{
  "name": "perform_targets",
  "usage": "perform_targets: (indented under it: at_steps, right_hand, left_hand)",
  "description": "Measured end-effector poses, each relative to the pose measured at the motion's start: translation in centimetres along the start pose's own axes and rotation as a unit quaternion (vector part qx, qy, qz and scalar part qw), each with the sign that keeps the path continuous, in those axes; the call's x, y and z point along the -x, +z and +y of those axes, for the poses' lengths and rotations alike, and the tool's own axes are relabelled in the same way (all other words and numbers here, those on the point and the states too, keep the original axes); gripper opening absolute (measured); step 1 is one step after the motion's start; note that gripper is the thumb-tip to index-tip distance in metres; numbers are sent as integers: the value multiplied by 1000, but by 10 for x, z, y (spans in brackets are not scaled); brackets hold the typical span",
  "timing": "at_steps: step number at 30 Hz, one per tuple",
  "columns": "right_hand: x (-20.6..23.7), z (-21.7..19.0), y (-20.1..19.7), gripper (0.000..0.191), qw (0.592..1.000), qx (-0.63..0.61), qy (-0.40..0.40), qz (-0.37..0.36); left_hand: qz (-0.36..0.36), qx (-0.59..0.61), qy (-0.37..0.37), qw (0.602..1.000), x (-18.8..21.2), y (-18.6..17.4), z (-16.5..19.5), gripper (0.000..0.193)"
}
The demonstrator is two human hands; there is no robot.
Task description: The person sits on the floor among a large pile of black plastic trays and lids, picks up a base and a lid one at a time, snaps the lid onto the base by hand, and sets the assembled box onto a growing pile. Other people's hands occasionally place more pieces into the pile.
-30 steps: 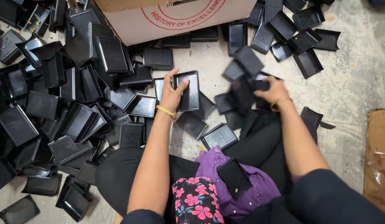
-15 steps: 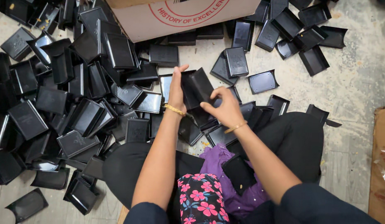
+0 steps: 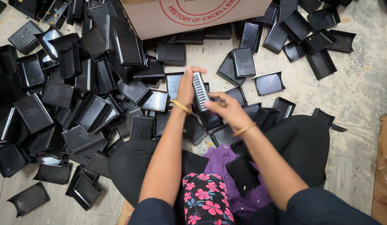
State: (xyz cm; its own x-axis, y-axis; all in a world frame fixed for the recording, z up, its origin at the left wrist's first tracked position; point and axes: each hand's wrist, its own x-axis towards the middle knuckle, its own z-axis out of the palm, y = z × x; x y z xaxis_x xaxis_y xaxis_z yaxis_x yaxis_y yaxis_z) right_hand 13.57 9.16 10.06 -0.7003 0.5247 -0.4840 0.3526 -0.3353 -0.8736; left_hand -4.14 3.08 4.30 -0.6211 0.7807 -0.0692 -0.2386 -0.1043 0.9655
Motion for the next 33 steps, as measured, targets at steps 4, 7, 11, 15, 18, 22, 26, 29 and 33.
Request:
perform_targets:
  at_steps: [4,7,11,15,18,22,26,29,33]
  right_hand:
    - [0,9,-11,47,994,-58,-36,-84]
    - [4,21,7,51,975,54,-215,18]
    - [15,-2,33,35,935,196,-256,146]
    - [7,-89,21,32,891,295,-339,68]
    - [-40,-155,-11,41,920,34,-382,-77]
    - [-75,-166,-47,19,906,210,-357,87]
    - [-82,-134,-52,26,889,300,-300,174]
    - [-61,-39,-18,55,714,584,-358,144]
    - [-65,55,-35,24,892,422,-95,133]
  left_hand:
    - [127,-227,134,956,2,-8,14,54]
    - [232,-255,182,921,7,-7,19,54]
    - [261,-236,171,920,5,-7,15,56]
    - [239,3,151,959,-13,-19,3,60]
    - [240,159,88,954,-24,-32,-1,53]
    - [246,113,65,960,-26,-35,-1,42]
    - [231,35,71,970,-25,-28,-6,37]
    - [207,15,37,978,-25,-22,-17,31]
    - [126,-63,-54,988,-19,-2,-35,37]
